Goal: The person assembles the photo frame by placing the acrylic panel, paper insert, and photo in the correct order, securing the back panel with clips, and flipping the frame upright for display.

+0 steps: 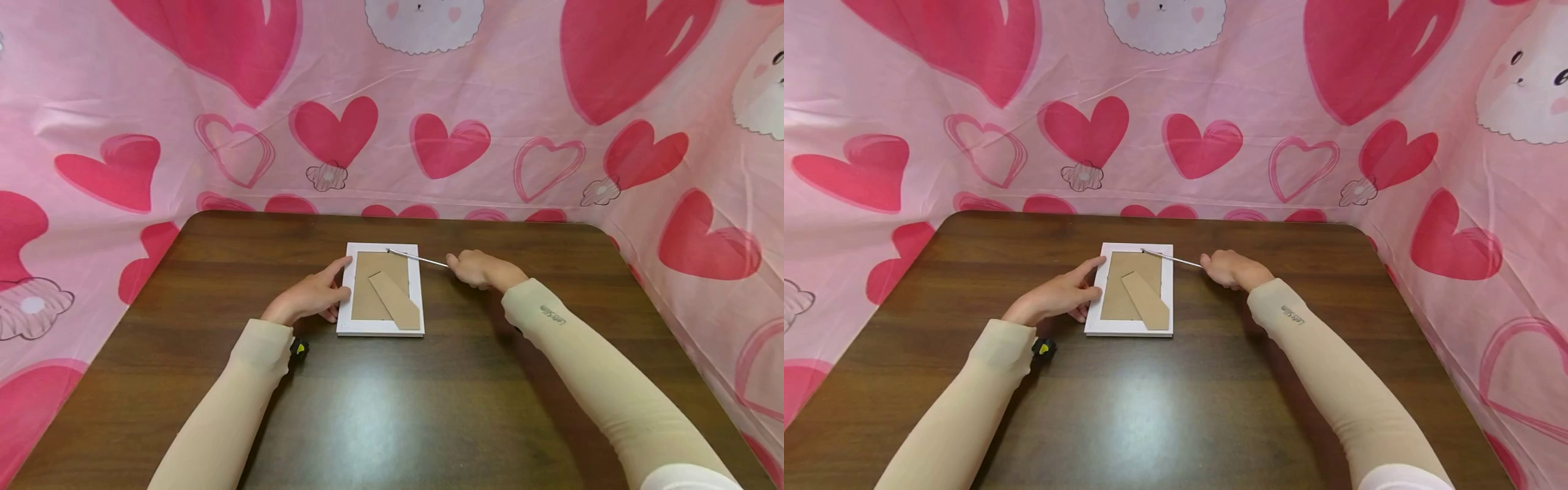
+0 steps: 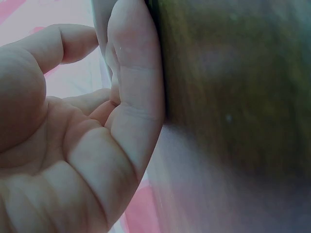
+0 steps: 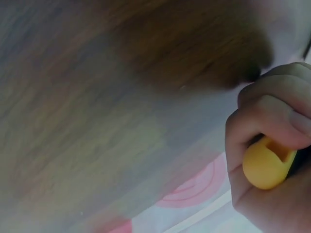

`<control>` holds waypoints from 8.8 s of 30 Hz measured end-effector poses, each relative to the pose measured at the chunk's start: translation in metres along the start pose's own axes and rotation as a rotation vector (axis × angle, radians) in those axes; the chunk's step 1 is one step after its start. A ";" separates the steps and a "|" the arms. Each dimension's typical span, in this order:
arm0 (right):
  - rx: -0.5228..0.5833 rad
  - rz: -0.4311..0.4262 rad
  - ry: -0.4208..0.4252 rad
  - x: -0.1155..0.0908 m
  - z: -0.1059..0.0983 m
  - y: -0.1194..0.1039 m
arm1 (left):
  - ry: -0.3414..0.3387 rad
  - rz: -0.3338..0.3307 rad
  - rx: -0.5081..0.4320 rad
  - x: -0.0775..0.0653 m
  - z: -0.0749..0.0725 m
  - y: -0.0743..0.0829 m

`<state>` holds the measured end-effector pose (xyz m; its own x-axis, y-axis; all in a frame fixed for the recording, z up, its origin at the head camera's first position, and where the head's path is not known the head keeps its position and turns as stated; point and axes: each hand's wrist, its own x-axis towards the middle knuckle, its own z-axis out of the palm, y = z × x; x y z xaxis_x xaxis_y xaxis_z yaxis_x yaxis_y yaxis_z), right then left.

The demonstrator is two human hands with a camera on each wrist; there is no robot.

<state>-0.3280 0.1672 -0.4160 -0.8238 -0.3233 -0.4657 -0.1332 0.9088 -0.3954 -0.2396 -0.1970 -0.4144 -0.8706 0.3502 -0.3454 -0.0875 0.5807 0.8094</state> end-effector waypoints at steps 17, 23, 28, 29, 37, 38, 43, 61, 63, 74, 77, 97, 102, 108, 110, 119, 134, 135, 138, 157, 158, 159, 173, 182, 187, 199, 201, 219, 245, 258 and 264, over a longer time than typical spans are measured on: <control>-0.228 -0.093 0.160 -0.002 0.005 0.001 | -0.033 -0.008 0.034 -0.002 -0.001 0.003; -0.242 -0.115 0.183 -0.003 0.008 0.001 | -0.047 -0.015 0.063 -0.004 0.000 0.004; -0.252 -0.123 0.206 -0.001 0.011 0.004 | -0.039 -0.029 0.083 -0.004 0.002 0.006; -0.253 -0.126 0.208 0.000 0.011 0.005 | -0.038 -0.032 0.087 -0.004 0.002 0.006; -0.272 -0.136 0.247 0.000 0.015 0.007 | -0.035 -0.045 0.105 -0.003 0.004 0.007; -0.277 -0.137 0.256 0.000 0.015 0.008 | -0.034 -0.047 0.104 -0.003 0.004 0.006; -0.300 -0.143 0.297 -0.001 0.014 0.007 | -0.037 -0.053 0.100 -0.002 0.002 0.007; -0.489 -0.274 0.390 -0.025 0.001 -0.020 | -0.047 -0.030 0.091 -0.003 0.001 0.007; -0.425 -0.247 0.302 -0.026 -0.004 -0.023 | -0.047 -0.029 0.090 -0.002 0.001 0.006; -0.368 -0.086 0.098 -0.026 -0.008 -0.037 | -0.038 -0.025 0.095 -0.002 0.001 0.005; -0.386 -0.079 0.150 -0.025 -0.001 -0.036 | -0.042 -0.030 0.097 -0.001 0.000 0.005; -0.497 -0.026 0.515 -0.045 0.074 -0.061 | -0.071 -0.013 0.096 -0.001 -0.001 0.003; -0.508 -0.038 0.536 -0.047 0.080 -0.064 | -0.071 -0.022 0.097 0.001 -0.001 0.002; -0.473 -0.029 0.507 -0.050 0.076 -0.066 | -0.071 -0.030 0.112 0.000 -0.001 0.003; -0.468 -0.031 0.490 -0.052 0.074 -0.067 | -0.071 -0.036 0.107 0.000 -0.001 0.003; -0.451 -0.041 0.424 -0.056 0.063 -0.066 | -0.067 -0.022 0.091 0.001 -0.001 0.003; -0.517 -0.217 0.381 -0.068 0.019 -0.082 | -0.046 -0.038 0.099 0.000 -0.001 0.002; -0.536 -0.230 0.358 -0.069 0.015 -0.088 | -0.044 -0.041 0.102 0.000 -0.001 0.001; -0.608 -0.276 0.297 -0.075 0.003 -0.106 | -0.042 -0.042 0.111 -0.001 0.000 -0.001; -0.775 -0.251 0.192 -0.085 -0.023 -0.161 | -0.048 -0.019 0.073 0.000 0.001 -0.004; -0.783 -0.247 0.198 -0.084 -0.023 -0.161 | -0.048 -0.016 0.078 0.000 0.001 -0.003; -0.792 -0.244 0.205 -0.084 -0.023 -0.161 | -0.049 -0.015 0.083 0.000 0.001 -0.003; -0.795 -0.239 0.214 -0.081 -0.023 -0.161 | -0.042 -0.004 0.082 -0.002 0.000 -0.001; -0.783 -0.206 0.173 -0.081 -0.017 -0.161 | -0.048 -0.009 0.084 -0.001 -0.001 -0.001; -0.765 -0.198 0.173 -0.082 -0.014 -0.159 | -0.047 -0.007 0.078 -0.002 -0.001 -0.001; -0.779 -0.245 0.201 -0.082 -0.010 -0.151 | -0.047 0.004 0.079 -0.001 -0.001 0.001; -0.776 -0.247 0.201 -0.082 -0.010 -0.150 | -0.049 0.001 0.078 -0.001 -0.001 0.001; -0.756 -0.194 0.176 -0.080 -0.003 -0.146 | -0.052 -0.017 0.089 -0.003 -0.001 0.001; -0.696 -0.201 0.203 -0.075 0.014 -0.127 | -0.066 -0.020 0.108 -0.002 -0.004 0.003; -0.696 -0.186 0.201 -0.078 0.016 -0.127 | -0.050 -0.024 0.110 -0.002 -0.001 0.004; -0.676 -0.171 0.199 -0.080 0.016 -0.126 | -0.045 -0.027 0.109 -0.002 0.000 0.003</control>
<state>-0.2365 0.0739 -0.3417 -0.8370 -0.4801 -0.2627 -0.5278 0.8349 0.1558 -0.2382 -0.1957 -0.4111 -0.8457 0.3649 -0.3893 -0.0552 0.6659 0.7440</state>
